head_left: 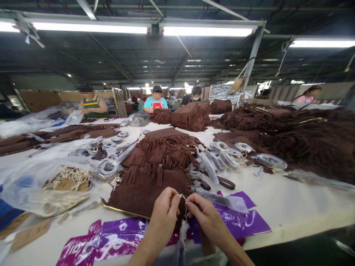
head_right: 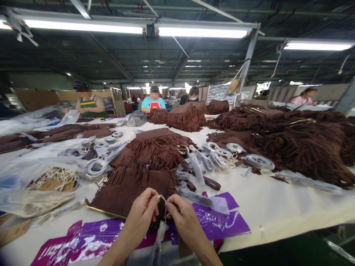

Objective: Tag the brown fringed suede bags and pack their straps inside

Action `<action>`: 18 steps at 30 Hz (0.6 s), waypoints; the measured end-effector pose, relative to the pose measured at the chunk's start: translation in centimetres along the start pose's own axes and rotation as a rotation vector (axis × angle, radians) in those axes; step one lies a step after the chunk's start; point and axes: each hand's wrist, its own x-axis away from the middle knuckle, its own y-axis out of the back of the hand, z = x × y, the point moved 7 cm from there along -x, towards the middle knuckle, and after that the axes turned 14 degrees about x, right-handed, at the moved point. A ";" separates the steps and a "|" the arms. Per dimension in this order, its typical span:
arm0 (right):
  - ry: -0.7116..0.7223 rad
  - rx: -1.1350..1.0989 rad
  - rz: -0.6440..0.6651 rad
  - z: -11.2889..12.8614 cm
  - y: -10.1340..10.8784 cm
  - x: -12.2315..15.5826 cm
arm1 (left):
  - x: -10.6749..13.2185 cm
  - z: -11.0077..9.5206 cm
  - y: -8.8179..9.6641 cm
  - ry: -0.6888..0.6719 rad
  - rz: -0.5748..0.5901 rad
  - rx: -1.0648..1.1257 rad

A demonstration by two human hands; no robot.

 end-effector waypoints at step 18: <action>-0.004 0.099 -0.067 -0.8 -0.2 0.1 | 0.5 1.3 -0.9 -0.114 -0.042 -0.089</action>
